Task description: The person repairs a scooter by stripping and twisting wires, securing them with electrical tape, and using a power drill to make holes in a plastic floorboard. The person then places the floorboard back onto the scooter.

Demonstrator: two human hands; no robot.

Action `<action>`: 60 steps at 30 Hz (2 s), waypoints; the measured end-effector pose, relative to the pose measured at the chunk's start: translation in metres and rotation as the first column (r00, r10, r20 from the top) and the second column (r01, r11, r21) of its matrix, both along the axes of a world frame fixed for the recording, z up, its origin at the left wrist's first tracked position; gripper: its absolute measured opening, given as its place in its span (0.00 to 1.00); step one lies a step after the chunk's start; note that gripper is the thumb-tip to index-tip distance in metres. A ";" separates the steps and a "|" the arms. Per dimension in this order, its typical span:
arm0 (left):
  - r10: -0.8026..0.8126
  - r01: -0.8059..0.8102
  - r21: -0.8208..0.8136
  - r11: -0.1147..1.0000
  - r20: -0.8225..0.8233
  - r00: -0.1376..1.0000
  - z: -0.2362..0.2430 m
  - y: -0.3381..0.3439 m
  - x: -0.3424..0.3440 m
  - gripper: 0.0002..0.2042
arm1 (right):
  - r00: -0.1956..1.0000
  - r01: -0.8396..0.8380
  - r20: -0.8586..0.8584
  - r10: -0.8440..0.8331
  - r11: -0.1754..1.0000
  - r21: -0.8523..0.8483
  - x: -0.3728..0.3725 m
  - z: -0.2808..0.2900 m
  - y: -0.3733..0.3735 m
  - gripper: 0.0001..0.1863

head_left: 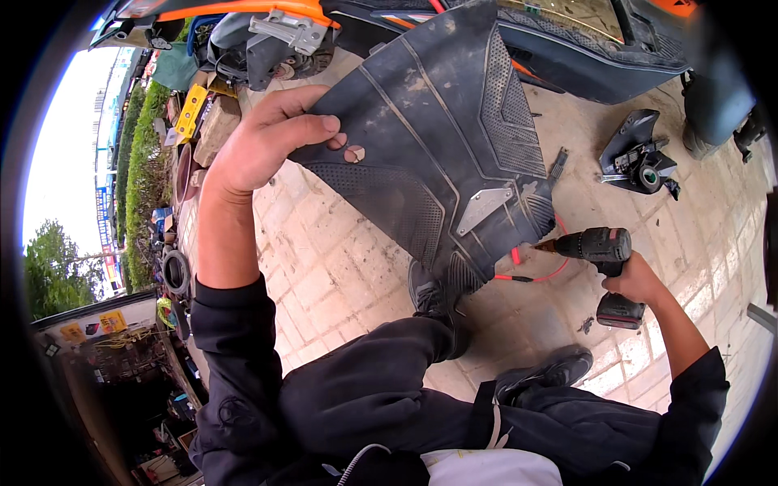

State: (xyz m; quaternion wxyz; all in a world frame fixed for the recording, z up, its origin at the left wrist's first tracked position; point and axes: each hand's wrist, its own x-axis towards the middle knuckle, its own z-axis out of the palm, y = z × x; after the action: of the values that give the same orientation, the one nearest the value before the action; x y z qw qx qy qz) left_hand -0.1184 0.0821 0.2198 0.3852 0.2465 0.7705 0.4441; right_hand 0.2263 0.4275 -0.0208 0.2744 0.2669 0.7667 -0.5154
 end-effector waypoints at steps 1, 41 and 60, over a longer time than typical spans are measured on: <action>-0.038 0.038 -0.006 0.999 0.007 0.999 0.000 0.010 0.001 0.10 | 0.997 0.069 0.039 -0.071 0.996 0.061 0.015 0.023 0.006 0.20; -0.670 0.670 -0.153 0.726 -0.376 0.640 -0.191 0.263 0.247 0.30 | 0.601 0.734 -0.482 -0.637 0.679 0.016 0.224 0.067 -0.065 0.16; -0.729 0.685 -0.249 0.684 -0.212 0.651 -0.205 0.270 0.266 0.34 | 0.316 0.815 -0.093 -0.944 0.320 -0.483 0.197 0.009 -0.078 0.14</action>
State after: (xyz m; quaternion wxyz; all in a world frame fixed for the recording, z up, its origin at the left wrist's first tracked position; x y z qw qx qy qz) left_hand 0.1475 0.3520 0.0145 0.4258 0.5618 0.6914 0.1583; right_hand 0.4233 0.3496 -0.0118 -0.1621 0.4946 0.4178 -0.7447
